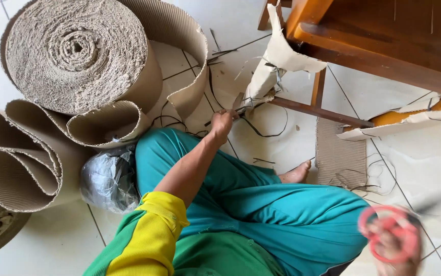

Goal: Wrapping a wooden chair leg with corrugated cardboard and securing it with string for protection.

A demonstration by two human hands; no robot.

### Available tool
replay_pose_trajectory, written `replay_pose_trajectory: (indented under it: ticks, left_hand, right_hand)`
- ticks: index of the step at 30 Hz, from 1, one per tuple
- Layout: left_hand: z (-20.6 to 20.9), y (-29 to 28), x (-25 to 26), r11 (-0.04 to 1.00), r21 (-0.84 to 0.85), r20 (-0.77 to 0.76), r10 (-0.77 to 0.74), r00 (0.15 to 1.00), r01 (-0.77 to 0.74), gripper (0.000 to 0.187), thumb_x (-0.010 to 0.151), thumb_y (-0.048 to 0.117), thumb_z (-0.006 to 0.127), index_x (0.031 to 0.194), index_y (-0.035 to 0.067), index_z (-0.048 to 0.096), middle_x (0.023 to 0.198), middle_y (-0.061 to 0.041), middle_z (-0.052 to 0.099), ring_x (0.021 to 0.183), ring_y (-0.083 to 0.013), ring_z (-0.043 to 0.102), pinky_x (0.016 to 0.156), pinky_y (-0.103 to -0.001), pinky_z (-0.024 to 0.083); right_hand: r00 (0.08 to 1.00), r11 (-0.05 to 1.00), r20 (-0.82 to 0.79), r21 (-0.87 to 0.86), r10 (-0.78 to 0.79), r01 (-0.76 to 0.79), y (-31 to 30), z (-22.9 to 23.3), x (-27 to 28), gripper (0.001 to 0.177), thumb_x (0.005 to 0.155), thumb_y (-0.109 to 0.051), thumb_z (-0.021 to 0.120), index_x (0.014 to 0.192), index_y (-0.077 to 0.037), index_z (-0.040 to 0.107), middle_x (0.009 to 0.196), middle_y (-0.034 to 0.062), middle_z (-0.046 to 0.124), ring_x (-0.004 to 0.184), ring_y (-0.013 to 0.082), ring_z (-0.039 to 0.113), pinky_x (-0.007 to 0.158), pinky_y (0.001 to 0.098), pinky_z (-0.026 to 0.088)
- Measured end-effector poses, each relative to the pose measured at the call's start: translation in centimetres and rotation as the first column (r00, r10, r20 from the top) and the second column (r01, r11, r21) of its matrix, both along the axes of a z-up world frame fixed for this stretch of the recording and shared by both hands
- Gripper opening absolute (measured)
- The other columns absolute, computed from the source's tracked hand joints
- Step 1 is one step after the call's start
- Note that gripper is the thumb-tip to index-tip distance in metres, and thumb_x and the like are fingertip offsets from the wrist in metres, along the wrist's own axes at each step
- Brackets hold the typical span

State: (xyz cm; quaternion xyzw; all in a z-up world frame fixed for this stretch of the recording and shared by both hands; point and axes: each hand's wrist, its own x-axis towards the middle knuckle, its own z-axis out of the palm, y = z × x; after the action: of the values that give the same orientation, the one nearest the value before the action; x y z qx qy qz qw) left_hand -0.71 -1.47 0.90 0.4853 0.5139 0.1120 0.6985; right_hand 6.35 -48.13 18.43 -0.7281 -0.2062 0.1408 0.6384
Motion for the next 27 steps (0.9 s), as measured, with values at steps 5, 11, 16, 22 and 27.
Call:
replay_pose_trajectory:
  ticks: [5,11,16,22,27]
  left_hand:
    - [-2.9,0.1,0.0,0.999,-0.007,0.009,0.054,0.998,-0.054,0.012,0.085,0.015,0.066,0.084,0.005,0.072,0.081,-0.004,0.061,0.077,-0.0163,0.052,0.074,-0.027,0.045]
    - [-5.1,-0.3,0.0,0.990,0.139,-0.012,0.036,0.999,-0.034,0.018,0.075,0.031,0.073,0.074,0.013,0.074,0.077,-0.008,0.065,0.081,-0.0246,0.063,0.071,-0.039,0.047]
    - [-4.0,-0.6,-0.3,0.988,0.151,-0.030,0.036,0.999,-0.031,0.017,0.077,0.033,0.072,0.071,0.018,0.078,0.072,-0.007,0.068,0.078,-0.0236,0.066,0.072,-0.035,0.050]
    - [-4.0,-0.9,-0.7,0.991,0.136,-0.026,0.007,1.000,-0.003,0.013,0.077,0.027,0.072,0.076,0.016,0.079,0.075,-0.007,0.069,0.078,-0.0205,0.064,0.070,-0.034,0.049]
    - [-7.2,-0.4,-1.3,0.989,0.141,-0.052,-0.038,0.998,0.045,0.016,0.079,0.025,0.071,0.083,0.011,0.080,0.081,-0.011,0.072,0.087,-0.0256,0.069,0.074,-0.038,0.051]
  right_hand:
    - [0.827,0.883,-0.324,0.269,0.459,-0.384,13.0,-4.7,0.9,0.076,0.084,-0.025,0.078,0.146,0.000,0.041,0.109,0.0121,0.062,0.082,0.0120,0.060,0.061,0.0188,0.050]
    - [0.742,0.591,-0.508,-0.459,0.438,-0.663,25.7,-9.8,1.5,0.076,0.093,-0.054,0.067,0.149,-0.009,0.044,0.097,0.0204,0.063,0.079,0.0290,0.068,0.063,0.0386,0.065]
    - [0.771,0.633,-0.461,-0.449,0.440,-0.630,28.8,-13.2,2.0,0.075,0.093,-0.062,0.070,0.142,-0.009,0.051,0.097,0.0223,0.065,0.074,0.0298,0.070,0.050,0.0298,0.063]
    - [0.781,0.757,-0.542,-0.356,0.309,-0.547,31.5,-16.1,2.8,0.082,0.091,-0.058,0.075,0.147,-0.006,0.048,0.086,0.0207,0.063,0.065,0.0264,0.068,0.040,0.0293,0.061]
    - [0.826,0.734,-0.454,-0.424,0.334,-0.530,31.0,-15.6,3.5,0.052,0.085,-0.045,0.085,0.118,-0.009,0.067,0.064,0.0149,0.058,0.039,0.0201,0.057,0.023,0.0230,0.047]
